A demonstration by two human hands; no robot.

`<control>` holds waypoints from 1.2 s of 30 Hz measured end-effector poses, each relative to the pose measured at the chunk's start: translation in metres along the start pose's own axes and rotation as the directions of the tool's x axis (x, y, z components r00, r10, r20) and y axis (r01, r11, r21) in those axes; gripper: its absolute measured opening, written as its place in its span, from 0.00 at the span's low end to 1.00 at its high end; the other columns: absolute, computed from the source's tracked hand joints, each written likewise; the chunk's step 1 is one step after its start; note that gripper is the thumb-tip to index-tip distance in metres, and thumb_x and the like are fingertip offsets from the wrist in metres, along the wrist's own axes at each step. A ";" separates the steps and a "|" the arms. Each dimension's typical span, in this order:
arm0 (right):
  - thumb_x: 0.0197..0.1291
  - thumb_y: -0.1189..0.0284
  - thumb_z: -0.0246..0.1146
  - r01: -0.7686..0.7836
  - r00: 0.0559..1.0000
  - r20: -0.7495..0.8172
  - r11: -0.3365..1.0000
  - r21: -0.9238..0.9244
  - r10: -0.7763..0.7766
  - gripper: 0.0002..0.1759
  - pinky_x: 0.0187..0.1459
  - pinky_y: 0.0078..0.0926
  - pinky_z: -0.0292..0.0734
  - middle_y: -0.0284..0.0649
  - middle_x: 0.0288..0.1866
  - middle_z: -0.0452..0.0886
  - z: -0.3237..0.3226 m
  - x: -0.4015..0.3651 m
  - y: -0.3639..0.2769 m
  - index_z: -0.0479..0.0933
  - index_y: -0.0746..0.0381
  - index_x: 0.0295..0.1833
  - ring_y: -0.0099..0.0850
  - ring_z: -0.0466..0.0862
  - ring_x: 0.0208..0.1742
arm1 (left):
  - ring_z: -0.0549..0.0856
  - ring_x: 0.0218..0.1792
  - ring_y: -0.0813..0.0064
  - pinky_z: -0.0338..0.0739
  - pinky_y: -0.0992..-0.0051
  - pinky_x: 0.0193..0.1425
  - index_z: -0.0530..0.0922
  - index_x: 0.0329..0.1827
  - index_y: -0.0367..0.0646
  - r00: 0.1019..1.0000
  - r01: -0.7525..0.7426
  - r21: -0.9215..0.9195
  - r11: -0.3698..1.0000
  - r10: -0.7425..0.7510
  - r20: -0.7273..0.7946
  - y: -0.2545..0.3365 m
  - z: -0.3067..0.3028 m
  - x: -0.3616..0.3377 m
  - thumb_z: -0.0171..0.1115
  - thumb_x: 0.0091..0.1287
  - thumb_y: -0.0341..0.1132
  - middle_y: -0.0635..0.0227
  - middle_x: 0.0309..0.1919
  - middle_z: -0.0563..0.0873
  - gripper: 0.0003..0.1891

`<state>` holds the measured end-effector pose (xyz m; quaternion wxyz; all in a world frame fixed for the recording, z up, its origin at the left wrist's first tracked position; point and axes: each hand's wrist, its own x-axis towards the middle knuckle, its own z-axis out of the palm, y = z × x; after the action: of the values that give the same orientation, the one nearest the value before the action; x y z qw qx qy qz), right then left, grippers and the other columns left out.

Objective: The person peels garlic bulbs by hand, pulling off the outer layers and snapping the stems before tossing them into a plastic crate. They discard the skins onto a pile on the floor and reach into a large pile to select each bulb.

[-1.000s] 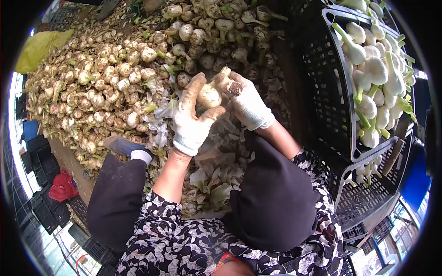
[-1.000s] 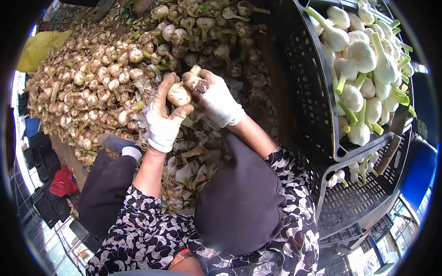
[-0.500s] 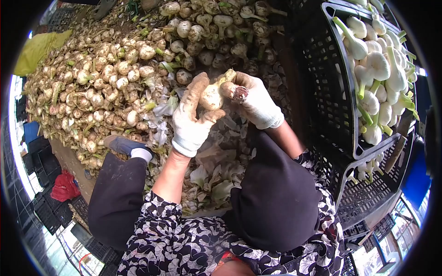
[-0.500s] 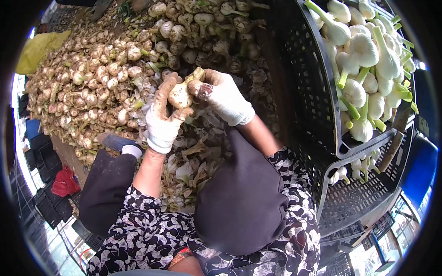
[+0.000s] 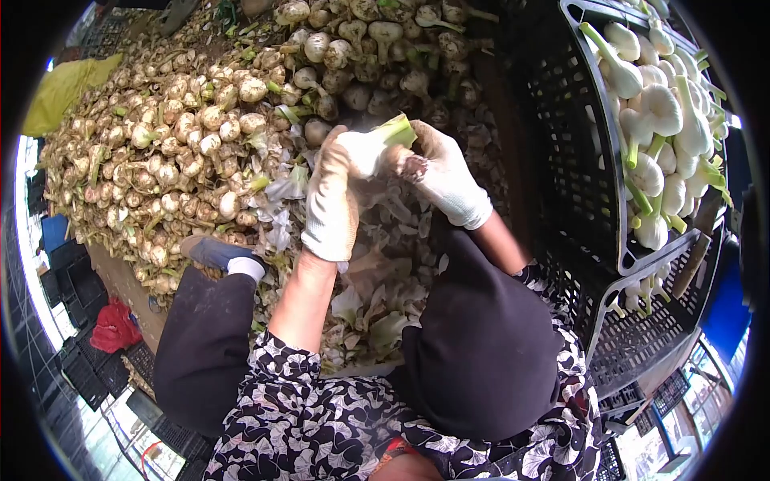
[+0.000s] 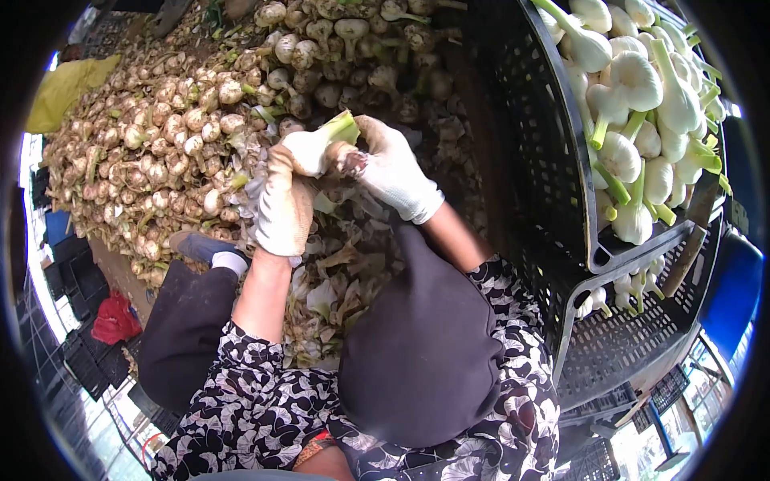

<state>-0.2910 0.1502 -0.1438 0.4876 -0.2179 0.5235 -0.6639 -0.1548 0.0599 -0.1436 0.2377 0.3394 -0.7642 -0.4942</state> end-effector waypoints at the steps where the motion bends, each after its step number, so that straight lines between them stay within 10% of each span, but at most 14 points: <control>1: 0.60 0.67 0.65 0.203 0.979 0.020 0.966 -0.161 -0.203 0.15 0.43 0.21 0.74 0.37 0.36 0.80 -0.002 0.004 0.005 0.78 0.69 0.45 0.24 0.77 0.36 | 0.80 0.41 0.78 0.77 0.79 0.49 0.70 0.60 0.34 0.991 0.098 -0.299 0.949 -0.121 -0.061 0.010 0.000 -0.001 0.54 0.70 0.40 0.65 0.44 0.81 0.21; 2: 0.60 0.67 0.65 0.393 0.918 0.071 0.866 -0.310 -0.391 0.16 0.44 0.21 0.74 0.37 0.36 0.80 0.000 0.006 0.006 0.78 0.68 0.46 0.23 0.77 0.37 | 0.80 0.40 0.78 0.76 0.80 0.50 0.70 0.61 0.34 0.964 0.162 -0.573 0.803 -0.253 -0.082 0.017 -0.002 -0.003 0.56 0.69 0.38 0.66 0.43 0.81 0.21; 4: 0.61 0.68 0.65 0.363 0.924 0.069 0.807 -0.465 -0.376 0.16 0.45 0.20 0.74 0.36 0.39 0.80 0.004 0.005 0.003 0.77 0.68 0.49 0.21 0.76 0.39 | 0.80 0.47 0.74 0.79 0.74 0.42 0.68 0.64 0.35 0.972 0.223 -0.376 0.899 -0.232 0.022 0.016 -0.015 -0.004 0.43 0.75 0.48 0.62 0.50 0.80 0.26; 7: 0.60 0.75 0.64 0.058 0.998 0.000 0.997 -0.055 -0.058 0.11 0.44 0.21 0.75 0.37 0.39 0.80 0.012 -0.003 -0.007 0.78 0.67 0.47 0.23 0.79 0.38 | 0.81 0.42 0.78 0.75 0.81 0.50 0.69 0.64 0.33 0.879 0.405 -0.704 0.583 -0.460 0.125 0.025 -0.014 -0.001 0.53 0.71 0.38 0.64 0.43 0.81 0.23; 9: 0.60 0.75 0.64 0.148 0.988 -0.032 0.981 -0.128 -0.153 0.10 0.43 0.21 0.75 0.37 0.38 0.81 0.010 -0.002 -0.005 0.78 0.67 0.46 0.23 0.79 0.38 | 0.82 0.45 0.79 0.76 0.80 0.50 0.69 0.64 0.33 0.952 0.182 -0.386 0.904 -0.261 -0.161 0.018 -0.003 -0.006 0.54 0.70 0.36 0.62 0.46 0.82 0.23; 12: 0.60 0.76 0.63 0.441 0.864 0.012 0.746 -0.499 -0.503 0.08 0.39 0.20 0.76 0.37 0.35 0.80 0.007 0.000 -0.008 0.77 0.68 0.44 0.21 0.79 0.35 | 0.82 0.48 0.77 0.77 0.80 0.49 0.70 0.64 0.33 0.957 0.083 -0.113 0.990 -0.110 -0.268 0.026 0.007 -0.013 0.56 0.69 0.32 0.58 0.49 0.83 0.22; 15: 0.60 0.77 0.62 -0.025 1.000 -0.024 0.970 -0.241 0.020 0.09 0.38 0.19 0.76 0.36 0.40 0.80 -0.006 -0.008 -0.025 0.75 0.69 0.45 0.21 0.79 0.35 | 0.82 0.48 0.71 0.78 0.75 0.52 0.70 0.64 0.33 0.914 0.396 -0.594 0.700 -0.359 0.187 0.032 -0.017 -0.007 0.60 0.69 0.42 0.60 0.52 0.81 0.27; 18: 0.61 0.78 0.58 -0.115 0.993 0.071 0.743 0.659 0.091 0.15 0.39 0.16 0.77 0.33 0.38 0.75 -0.011 -0.007 -0.010 0.67 0.70 0.53 0.19 0.78 0.35 | 0.83 0.48 0.67 0.83 0.73 0.38 0.70 0.62 0.33 0.788 0.615 -0.738 0.278 -0.245 0.565 0.024 -0.033 -0.001 0.60 0.68 0.47 0.58 0.51 0.82 0.29; 24: 0.62 0.71 0.61 -0.140 0.970 0.193 0.988 -0.058 0.149 0.11 0.33 0.16 0.75 0.35 0.33 0.80 -0.006 -0.011 -0.022 0.73 0.69 0.44 0.21 0.79 0.31 | 0.83 0.43 0.72 0.81 0.77 0.43 0.67 0.64 0.36 0.957 0.289 -0.557 0.778 -0.218 0.192 0.027 -0.020 -0.006 0.73 0.56 0.31 0.64 0.47 0.81 0.33; 28: 0.60 0.75 0.61 0.054 0.970 -0.239 0.913 0.404 0.049 0.12 0.44 0.25 0.79 0.40 0.41 0.82 -0.044 0.025 0.038 0.76 0.66 0.49 0.26 0.82 0.40 | 0.83 0.39 0.75 0.79 0.80 0.36 0.67 0.65 0.39 0.851 0.520 -0.633 0.573 -0.285 0.441 0.036 -0.033 0.000 0.74 0.50 0.26 0.65 0.45 0.81 0.36; 29: 0.60 0.73 0.62 0.038 0.986 -0.162 0.999 -0.004 -0.038 0.16 0.45 0.26 0.79 0.41 0.44 0.82 -0.054 0.023 0.038 0.75 0.66 0.53 0.29 0.83 0.42 | 0.83 0.39 0.74 0.79 0.80 0.36 0.67 0.65 0.39 0.862 0.504 -0.684 0.528 -0.252 0.440 0.035 -0.034 -0.003 0.74 0.50 0.25 0.65 0.43 0.81 0.37; 31: 0.59 0.67 0.64 0.143 0.989 0.121 0.743 -0.654 -0.084 0.24 0.48 0.28 0.79 0.43 0.49 0.82 -0.059 0.014 0.050 0.72 0.66 0.58 0.31 0.83 0.45 | 0.83 0.39 0.71 0.81 0.79 0.37 0.64 0.67 0.37 0.870 0.486 -0.655 0.579 -0.249 0.426 0.033 -0.037 -0.005 0.78 0.48 0.34 0.62 0.42 0.81 0.43; 34: 0.56 0.54 0.67 0.219 0.969 0.246 0.374 -0.901 0.024 0.34 0.52 0.27 0.76 0.45 0.50 0.82 -0.039 0.003 0.034 0.72 0.68 0.60 0.29 0.81 0.49 | 0.84 0.40 0.71 0.81 0.79 0.38 0.64 0.68 0.36 0.843 0.521 -0.579 0.627 -0.271 0.465 0.024 -0.043 0.001 0.79 0.47 0.36 0.62 0.41 0.81 0.45; 36: 0.54 0.48 0.68 -0.044 0.990 0.114 0.945 -0.325 0.085 0.37 0.50 0.25 0.76 0.44 0.46 0.82 -0.030 0.010 0.012 0.73 0.70 0.56 0.26 0.80 0.47 | 0.84 0.41 0.69 0.82 0.78 0.38 0.64 0.67 0.35 0.845 0.525 -0.543 0.656 -0.329 0.421 0.023 -0.043 -0.001 0.78 0.48 0.36 0.62 0.44 0.82 0.43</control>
<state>-0.3147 0.1561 -0.1676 0.4993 -0.3190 0.5996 -0.5381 -0.1305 0.0415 -0.1055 0.1014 0.3343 -0.4720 -0.8095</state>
